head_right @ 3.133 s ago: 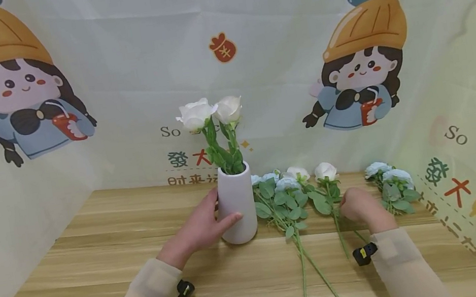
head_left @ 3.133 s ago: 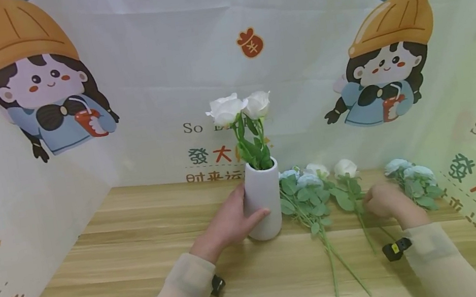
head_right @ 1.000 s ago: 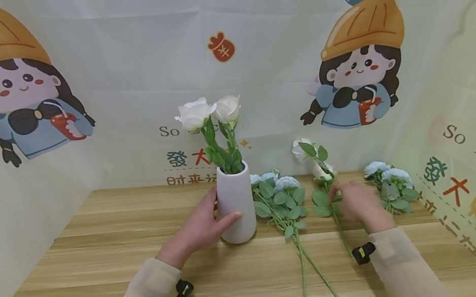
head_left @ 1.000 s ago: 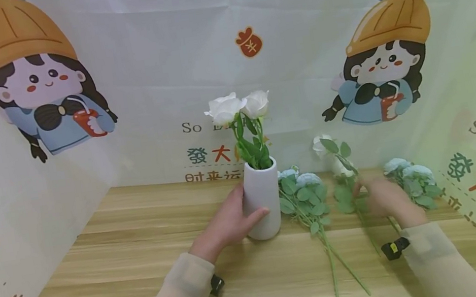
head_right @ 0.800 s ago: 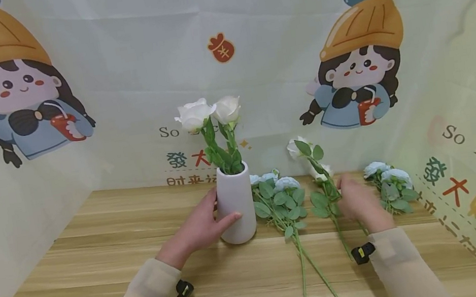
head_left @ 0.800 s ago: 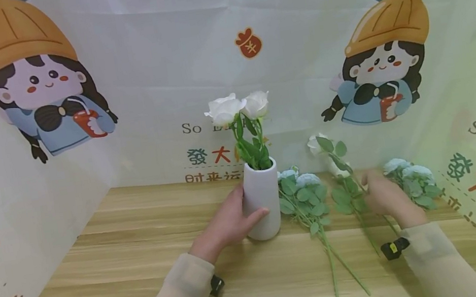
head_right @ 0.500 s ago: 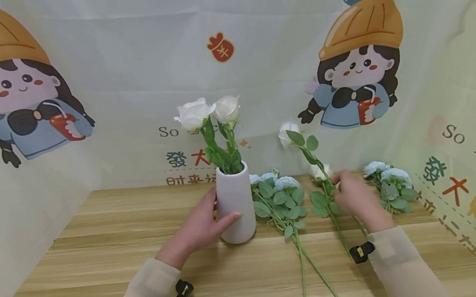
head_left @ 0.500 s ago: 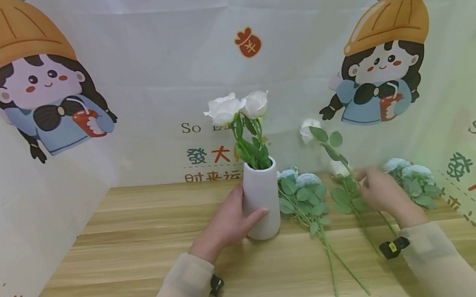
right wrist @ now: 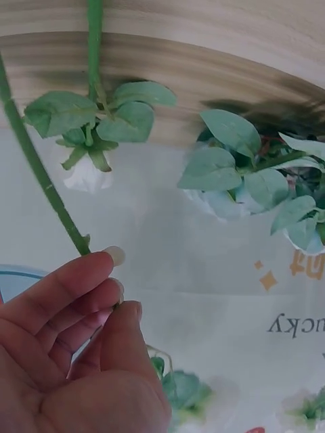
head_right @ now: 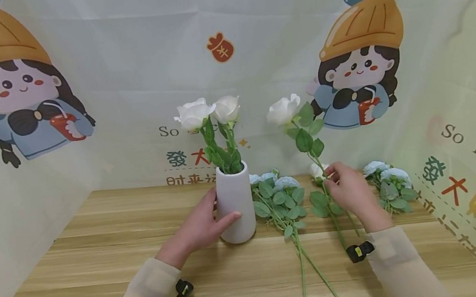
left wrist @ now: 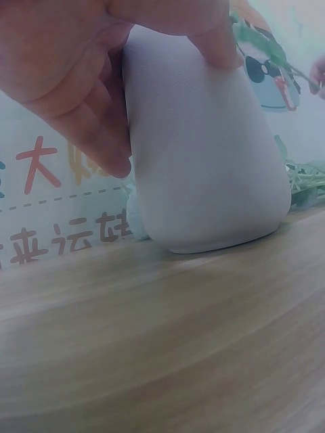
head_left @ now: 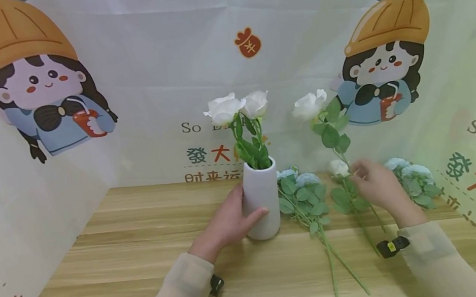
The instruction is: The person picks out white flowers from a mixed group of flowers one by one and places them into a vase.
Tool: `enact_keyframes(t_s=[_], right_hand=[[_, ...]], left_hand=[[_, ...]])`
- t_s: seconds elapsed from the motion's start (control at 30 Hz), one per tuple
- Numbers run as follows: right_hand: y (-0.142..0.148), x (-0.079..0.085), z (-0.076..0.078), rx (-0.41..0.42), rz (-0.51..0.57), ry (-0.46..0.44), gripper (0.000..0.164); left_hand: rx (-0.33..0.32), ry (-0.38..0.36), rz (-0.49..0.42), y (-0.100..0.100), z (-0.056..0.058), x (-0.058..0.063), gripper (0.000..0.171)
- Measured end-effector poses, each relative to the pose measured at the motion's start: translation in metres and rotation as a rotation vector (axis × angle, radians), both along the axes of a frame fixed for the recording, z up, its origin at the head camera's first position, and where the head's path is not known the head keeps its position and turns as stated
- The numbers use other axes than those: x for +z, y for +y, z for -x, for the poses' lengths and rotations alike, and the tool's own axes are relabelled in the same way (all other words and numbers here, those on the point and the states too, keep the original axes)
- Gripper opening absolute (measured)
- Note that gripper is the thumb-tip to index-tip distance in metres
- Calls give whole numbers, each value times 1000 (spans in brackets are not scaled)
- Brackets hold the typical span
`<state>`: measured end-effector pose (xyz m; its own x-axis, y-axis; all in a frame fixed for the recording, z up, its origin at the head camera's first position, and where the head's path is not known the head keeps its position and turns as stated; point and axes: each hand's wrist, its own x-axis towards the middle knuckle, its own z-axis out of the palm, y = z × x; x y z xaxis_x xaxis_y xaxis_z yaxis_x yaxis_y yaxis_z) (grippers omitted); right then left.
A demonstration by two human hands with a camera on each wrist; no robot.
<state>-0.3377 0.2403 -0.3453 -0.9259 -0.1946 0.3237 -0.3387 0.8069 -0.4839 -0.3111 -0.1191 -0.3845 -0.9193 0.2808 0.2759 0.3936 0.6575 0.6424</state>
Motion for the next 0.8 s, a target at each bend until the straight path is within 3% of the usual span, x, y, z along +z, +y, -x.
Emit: enact_keyframes(t_s=[0.37, 0.8], right_hand=[[-9, 8, -4, -17, 35, 114, 25], [-26, 26, -15, 40, 141, 224, 30]], left_hand=[[-3, 6, 2, -1, 2, -1, 84], [-6, 2, 0, -1, 2, -1, 83]])
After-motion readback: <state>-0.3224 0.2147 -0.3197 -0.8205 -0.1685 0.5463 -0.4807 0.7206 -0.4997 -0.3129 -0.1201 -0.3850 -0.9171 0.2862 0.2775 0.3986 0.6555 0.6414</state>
